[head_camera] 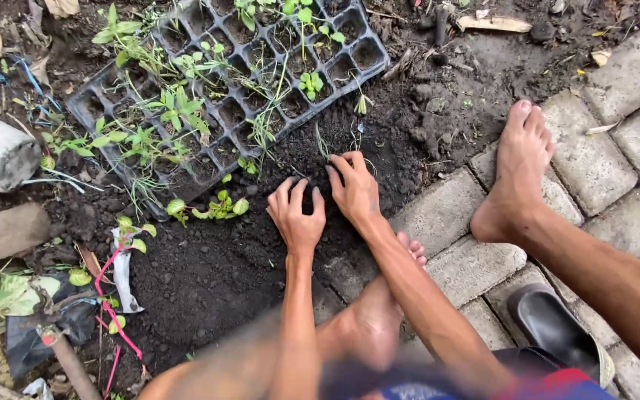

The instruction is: Transplanting small seedlings from a nursery tray into a prepared row in the garden soil by hand.

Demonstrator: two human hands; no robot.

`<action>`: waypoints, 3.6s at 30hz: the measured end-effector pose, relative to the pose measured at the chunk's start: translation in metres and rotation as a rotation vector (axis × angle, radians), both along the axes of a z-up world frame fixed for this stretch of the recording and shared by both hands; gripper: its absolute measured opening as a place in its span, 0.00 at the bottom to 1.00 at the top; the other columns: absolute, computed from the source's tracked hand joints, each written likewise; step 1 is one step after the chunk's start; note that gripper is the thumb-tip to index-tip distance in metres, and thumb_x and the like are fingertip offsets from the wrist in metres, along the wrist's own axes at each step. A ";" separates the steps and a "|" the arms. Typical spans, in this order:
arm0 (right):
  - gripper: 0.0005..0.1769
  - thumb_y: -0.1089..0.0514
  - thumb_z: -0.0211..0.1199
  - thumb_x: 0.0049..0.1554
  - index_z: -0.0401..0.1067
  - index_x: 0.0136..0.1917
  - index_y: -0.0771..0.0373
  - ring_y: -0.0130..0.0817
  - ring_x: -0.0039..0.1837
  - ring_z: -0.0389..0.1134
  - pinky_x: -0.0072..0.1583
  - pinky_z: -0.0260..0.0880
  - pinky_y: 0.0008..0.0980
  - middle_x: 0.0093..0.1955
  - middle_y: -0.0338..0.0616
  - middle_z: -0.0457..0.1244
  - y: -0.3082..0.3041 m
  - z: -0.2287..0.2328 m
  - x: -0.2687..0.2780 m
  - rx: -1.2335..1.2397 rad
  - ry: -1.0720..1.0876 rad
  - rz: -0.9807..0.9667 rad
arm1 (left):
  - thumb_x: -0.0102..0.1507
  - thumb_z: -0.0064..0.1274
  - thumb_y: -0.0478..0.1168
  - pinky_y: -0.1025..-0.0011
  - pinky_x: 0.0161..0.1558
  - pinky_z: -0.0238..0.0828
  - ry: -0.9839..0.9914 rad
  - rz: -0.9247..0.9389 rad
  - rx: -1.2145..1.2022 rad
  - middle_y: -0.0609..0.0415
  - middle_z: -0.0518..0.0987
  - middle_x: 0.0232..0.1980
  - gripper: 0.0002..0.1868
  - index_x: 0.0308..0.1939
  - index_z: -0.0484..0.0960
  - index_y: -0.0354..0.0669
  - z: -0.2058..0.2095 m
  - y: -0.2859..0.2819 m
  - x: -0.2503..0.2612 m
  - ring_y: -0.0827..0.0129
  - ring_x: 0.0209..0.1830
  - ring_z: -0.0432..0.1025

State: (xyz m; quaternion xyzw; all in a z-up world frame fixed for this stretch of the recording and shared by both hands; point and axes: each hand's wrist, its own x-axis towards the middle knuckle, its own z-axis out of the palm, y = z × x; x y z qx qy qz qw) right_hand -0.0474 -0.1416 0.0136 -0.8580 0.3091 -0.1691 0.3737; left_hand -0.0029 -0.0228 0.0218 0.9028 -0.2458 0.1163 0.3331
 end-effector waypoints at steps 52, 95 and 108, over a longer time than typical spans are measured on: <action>0.12 0.50 0.69 0.59 0.81 0.53 0.56 0.49 0.46 0.75 0.46 0.74 0.46 0.43 0.48 0.72 -0.027 0.052 -0.006 -0.015 0.107 0.074 | 0.58 0.50 0.42 0.50 0.57 0.62 0.080 -0.017 -0.094 0.59 0.78 0.56 0.18 0.51 0.82 0.55 -0.022 -0.009 0.010 0.57 0.63 0.66; 0.18 0.51 0.70 0.65 0.77 0.60 0.66 0.49 0.46 0.73 0.48 0.71 0.47 0.53 0.56 0.71 -0.008 0.054 0.064 -0.206 0.056 0.368 | 0.65 0.54 0.46 0.37 0.68 0.56 0.503 -0.595 0.687 0.47 0.60 0.76 0.32 0.74 0.65 0.55 0.038 0.182 0.013 0.42 0.77 0.55; 0.26 0.51 0.50 0.69 0.59 0.78 0.58 0.51 0.75 0.56 0.72 0.51 0.51 0.74 0.54 0.55 -0.038 0.010 -0.011 -0.607 0.141 0.332 | 0.69 0.48 0.51 0.31 0.66 0.54 0.267 -0.597 0.558 0.43 0.67 0.72 0.24 0.67 0.74 0.48 0.062 0.133 0.026 0.40 0.75 0.57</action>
